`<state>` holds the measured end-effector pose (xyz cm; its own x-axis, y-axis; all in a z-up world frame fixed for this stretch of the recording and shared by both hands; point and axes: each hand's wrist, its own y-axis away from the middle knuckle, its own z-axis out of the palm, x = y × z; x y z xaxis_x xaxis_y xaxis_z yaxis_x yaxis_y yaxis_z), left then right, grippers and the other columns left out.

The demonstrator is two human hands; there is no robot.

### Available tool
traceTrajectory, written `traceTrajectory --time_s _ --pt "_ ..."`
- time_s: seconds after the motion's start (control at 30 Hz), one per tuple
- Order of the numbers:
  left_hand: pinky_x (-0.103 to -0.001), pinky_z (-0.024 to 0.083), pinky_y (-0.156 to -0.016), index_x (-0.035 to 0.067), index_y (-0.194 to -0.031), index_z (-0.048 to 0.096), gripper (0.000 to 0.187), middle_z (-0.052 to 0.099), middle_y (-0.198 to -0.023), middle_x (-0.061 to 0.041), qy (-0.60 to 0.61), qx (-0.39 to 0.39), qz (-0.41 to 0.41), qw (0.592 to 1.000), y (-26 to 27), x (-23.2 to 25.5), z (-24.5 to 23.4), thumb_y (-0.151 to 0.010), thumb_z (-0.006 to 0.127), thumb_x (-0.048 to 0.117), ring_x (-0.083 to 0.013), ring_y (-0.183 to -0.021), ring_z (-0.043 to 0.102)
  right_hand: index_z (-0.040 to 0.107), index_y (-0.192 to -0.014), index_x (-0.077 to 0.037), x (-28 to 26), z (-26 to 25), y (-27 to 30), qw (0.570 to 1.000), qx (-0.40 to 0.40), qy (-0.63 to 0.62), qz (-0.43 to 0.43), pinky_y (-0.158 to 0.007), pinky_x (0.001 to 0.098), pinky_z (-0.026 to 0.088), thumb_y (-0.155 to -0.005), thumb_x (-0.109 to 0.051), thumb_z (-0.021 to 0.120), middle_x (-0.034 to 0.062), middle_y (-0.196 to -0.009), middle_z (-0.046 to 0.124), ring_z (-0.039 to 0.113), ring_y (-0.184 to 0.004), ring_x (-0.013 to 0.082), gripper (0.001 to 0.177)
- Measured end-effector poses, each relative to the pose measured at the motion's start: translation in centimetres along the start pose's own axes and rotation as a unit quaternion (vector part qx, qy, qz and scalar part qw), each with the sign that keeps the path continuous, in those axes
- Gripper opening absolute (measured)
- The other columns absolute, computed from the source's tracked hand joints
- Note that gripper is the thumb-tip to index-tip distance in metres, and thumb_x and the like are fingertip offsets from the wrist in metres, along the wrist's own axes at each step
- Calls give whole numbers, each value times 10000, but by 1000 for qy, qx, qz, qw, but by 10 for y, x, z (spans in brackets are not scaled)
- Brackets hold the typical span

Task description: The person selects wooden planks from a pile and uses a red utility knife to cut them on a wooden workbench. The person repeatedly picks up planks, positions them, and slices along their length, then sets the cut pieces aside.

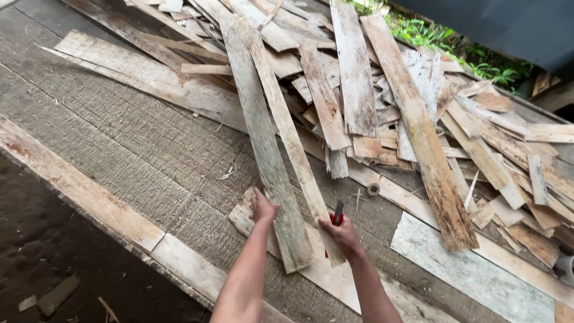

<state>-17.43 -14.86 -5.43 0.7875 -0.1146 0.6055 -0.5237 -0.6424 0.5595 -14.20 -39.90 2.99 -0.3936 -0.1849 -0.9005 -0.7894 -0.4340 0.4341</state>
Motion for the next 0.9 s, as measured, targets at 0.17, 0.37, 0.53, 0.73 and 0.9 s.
traceTrajectory --time_s 0.17,0.37,0.53,0.73,0.9 --pt "-552 295 -1102 193 -1561 194 959 263 -1561 -136 -35 71 77 994 27 -2 -4 -800 773 118 -347 -1427 293 610 -1390 -48 -30 20 28 1000 15 11 25 -642 306 560 -827 -194 805 96 -781 607 604 -603 168 614" --pt "-587 8 -1236 263 -1613 -67 1039 -221 -1664 -17 -349 -97 184 914 63 38 -40 -906 678 418 -273 -1527 -183 499 -1434 23 -33 18 60 994 -39 -33 96 -743 362 611 -753 -197 794 185 -1115 641 644 -832 272 774" --pt "-538 -10 -1257 273 -1611 -45 1061 -148 -1678 22 -336 -155 163 915 82 37 -46 -894 728 159 -250 -1542 -113 460 -1484 15 -119 52 134 997 0 49 54 -521 229 403 -819 -322 611 118 -969 588 400 -641 139 760" --pt "-537 -48 -1256 255 -1604 -92 1098 -220 -1667 3 -368 -161 142 905 71 35 -27 -885 726 116 -247 -1531 -172 420 -1551 -20 -135 16 143 989 119 -61 60 -1078 467 423 -727 -244 600 224 -1412 583 541 -1261 337 873" --pt "-501 253 -1216 108 -1395 493 577 290 -1609 -71 -134 20 255 957 38 5 12 -861 709 64 -268 -1487 219 439 -1516 7 -76 -38 116 998 30 -28 -47 -464 310 468 -798 -359 686 194 -956 648 489 -558 200 844"
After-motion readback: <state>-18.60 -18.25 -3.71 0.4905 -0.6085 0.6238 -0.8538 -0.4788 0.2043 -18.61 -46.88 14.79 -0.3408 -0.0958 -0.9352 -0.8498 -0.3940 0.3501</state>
